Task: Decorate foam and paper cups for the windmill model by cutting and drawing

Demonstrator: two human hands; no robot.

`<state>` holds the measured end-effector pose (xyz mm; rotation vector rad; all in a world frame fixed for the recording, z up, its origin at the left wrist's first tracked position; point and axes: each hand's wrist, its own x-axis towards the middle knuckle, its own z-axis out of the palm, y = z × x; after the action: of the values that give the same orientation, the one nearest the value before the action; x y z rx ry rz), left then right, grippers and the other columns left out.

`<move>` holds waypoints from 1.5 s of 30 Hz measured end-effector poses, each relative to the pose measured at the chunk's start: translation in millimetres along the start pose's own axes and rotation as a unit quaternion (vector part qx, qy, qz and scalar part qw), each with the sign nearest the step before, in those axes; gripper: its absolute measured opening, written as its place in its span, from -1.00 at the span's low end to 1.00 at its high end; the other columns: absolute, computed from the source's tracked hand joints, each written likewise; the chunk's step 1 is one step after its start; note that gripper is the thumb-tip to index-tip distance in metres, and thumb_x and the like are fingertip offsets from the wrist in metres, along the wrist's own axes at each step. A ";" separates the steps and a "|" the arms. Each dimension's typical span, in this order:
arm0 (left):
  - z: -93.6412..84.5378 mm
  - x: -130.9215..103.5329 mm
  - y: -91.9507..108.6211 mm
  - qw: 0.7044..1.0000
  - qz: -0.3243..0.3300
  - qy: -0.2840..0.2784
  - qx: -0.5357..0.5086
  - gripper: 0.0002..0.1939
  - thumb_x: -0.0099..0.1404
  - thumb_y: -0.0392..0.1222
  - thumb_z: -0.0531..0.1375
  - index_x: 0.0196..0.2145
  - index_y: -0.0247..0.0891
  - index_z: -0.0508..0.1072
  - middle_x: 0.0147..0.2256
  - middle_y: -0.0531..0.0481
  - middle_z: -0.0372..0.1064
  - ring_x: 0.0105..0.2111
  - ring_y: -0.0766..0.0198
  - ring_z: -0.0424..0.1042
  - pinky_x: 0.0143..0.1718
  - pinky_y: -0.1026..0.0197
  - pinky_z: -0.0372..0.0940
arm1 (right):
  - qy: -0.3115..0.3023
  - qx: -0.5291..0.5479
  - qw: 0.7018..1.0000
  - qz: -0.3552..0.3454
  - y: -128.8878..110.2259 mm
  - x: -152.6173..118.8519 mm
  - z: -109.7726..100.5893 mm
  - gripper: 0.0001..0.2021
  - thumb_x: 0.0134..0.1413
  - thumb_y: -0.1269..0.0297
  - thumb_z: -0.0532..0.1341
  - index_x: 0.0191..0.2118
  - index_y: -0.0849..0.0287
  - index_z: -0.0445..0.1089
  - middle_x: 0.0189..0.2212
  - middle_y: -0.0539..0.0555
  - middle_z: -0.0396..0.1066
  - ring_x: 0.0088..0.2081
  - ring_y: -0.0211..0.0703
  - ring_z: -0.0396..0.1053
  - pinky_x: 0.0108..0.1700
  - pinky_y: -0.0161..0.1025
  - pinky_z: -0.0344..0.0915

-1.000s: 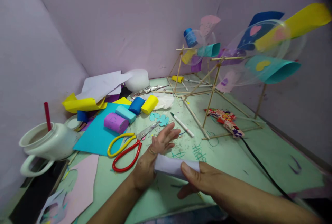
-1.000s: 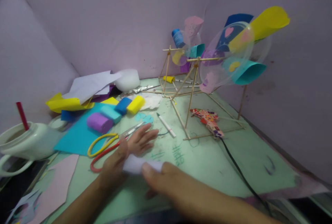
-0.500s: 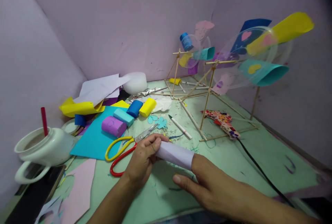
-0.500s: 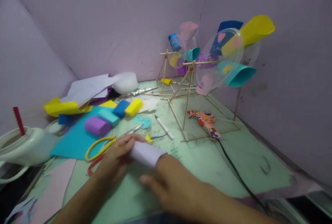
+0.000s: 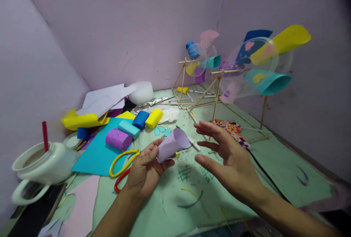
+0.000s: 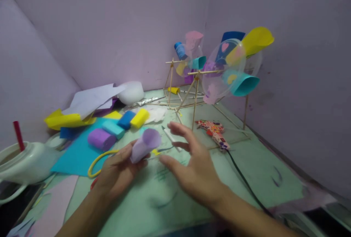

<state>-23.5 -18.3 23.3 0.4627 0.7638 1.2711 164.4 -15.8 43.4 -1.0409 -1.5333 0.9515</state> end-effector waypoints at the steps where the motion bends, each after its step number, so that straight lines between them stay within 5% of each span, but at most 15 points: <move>1: 0.4 0.3 -0.7 1.000 0.005 -0.006 -0.017 -0.69 0.01 -0.27 0.35 -0.23 -0.32 0.49 -0.27 -0.12 0.49 -0.33 0.16 0.50 -0.33 0.18 0.43 | -0.002 0.029 0.999 0.034 0.6 2.9 4.1 -0.38 -0.16 0.25 0.35 0.09 0.05 0.20 0.08 0.15 0.30 0.08 0.00 0.28 0.04 -0.04 0.30; 4: 0.7 1.7 -6.9 0.999 0.016 -0.038 -0.030 -0.64 0.03 -0.28 0.34 -0.16 -0.31 0.48 -0.20 -0.15 0.49 -0.21 0.15 0.49 -0.16 0.17 0.38 | -0.073 0.086 0.987 0.113 4.1 12.7 22.0 -0.26 -0.32 0.28 0.40 0.09 0.12 0.18 0.03 0.18 0.34 0.01 0.03 0.34 0.02 0.00 0.30; 9: -3.9 8.7 -18.6 0.991 0.059 -0.062 0.103 -0.52 -0.03 -0.17 0.39 -0.12 -0.28 0.47 -0.16 -0.17 0.50 -0.10 0.05 0.44 -0.07 0.14 0.31 | -0.096 0.073 0.988 0.092 13.4 32.5 37.2 -0.56 -0.23 0.30 0.33 -0.11 0.21 0.35 -0.22 0.13 0.47 -0.17 -0.03 0.41 -0.07 -0.05 0.32; 14: -5.2 13.0 -19.1 0.952 0.135 0.005 0.274 -0.62 -0.03 -0.11 0.38 -0.24 -0.30 0.52 -0.25 -0.16 0.54 -0.23 0.03 0.48 -0.19 0.12 0.34 | -0.164 0.129 0.971 0.113 27.4 42.8 32.8 -0.57 -0.26 0.28 0.34 -0.14 0.24 0.39 -0.26 0.15 0.49 -0.22 -0.02 0.43 -0.13 -0.06 0.34; 23: -7.0 18.1 -20.9 0.943 0.148 0.057 0.293 -0.59 -0.07 -0.09 0.39 -0.24 -0.30 0.52 -0.30 -0.10 0.55 -0.28 0.09 0.49 -0.26 0.17 0.35 | -0.134 0.164 0.971 0.110 48.3 44.3 31.4 -0.82 -0.12 0.24 0.27 -0.38 0.25 0.43 -0.40 0.11 0.50 -0.32 -0.06 0.44 -0.19 -0.08 0.35; 28: -5.6 17.8 -22.1 0.954 0.129 0.110 0.248 -0.62 -0.08 -0.11 0.39 -0.27 -0.32 0.54 -0.39 -0.08 0.54 -0.37 0.15 0.48 -0.31 0.19 0.34 | -0.122 0.194 0.966 0.116 45.4 45.5 31.8 -0.73 -0.21 0.28 0.32 -0.28 0.24 0.47 -0.35 0.12 0.52 -0.28 -0.06 0.45 -0.18 -0.12 0.36; 31: -5.5 17.5 -21.0 0.959 0.135 0.092 0.233 -0.60 -0.07 -0.12 0.39 -0.25 -0.34 0.53 -0.38 -0.10 0.54 -0.35 0.14 0.48 -0.30 0.18 0.35 | -0.138 0.185 0.963 0.137 44.6 44.7 32.6 -0.71 -0.26 0.30 0.33 -0.30 0.27 0.49 -0.38 0.13 0.53 -0.32 -0.06 0.45 -0.22 -0.12 0.37; 37: -6.8 17.2 -15.3 0.936 0.176 0.122 0.280 -0.68 -0.07 -0.13 0.39 -0.34 -0.34 0.53 -0.46 -0.04 0.52 -0.44 0.20 0.45 -0.40 0.23 0.33 | -0.135 0.153 0.967 0.151 50.0 45.5 32.3 -0.82 -0.27 0.28 0.33 -0.45 0.28 0.50 -0.49 0.10 0.52 -0.42 -0.09 0.44 -0.29 -0.15 0.35; 45: -8.7 14.9 -18.3 0.913 0.191 0.140 0.333 -0.78 -0.05 -0.15 0.35 -0.42 -0.31 0.55 -0.50 -0.01 0.51 -0.47 0.22 0.43 -0.44 0.25 0.31 | -0.116 0.157 0.973 0.124 42.6 45.1 28.5 -0.77 -0.27 0.30 0.34 -0.35 0.23 0.49 -0.39 0.10 0.54 -0.33 -0.08 0.47 -0.20 -0.14 0.36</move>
<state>-16.0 -9.6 0.9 1.0342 1.4143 1.4374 137.5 38.5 11.9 -0.9298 -1.3967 1.4828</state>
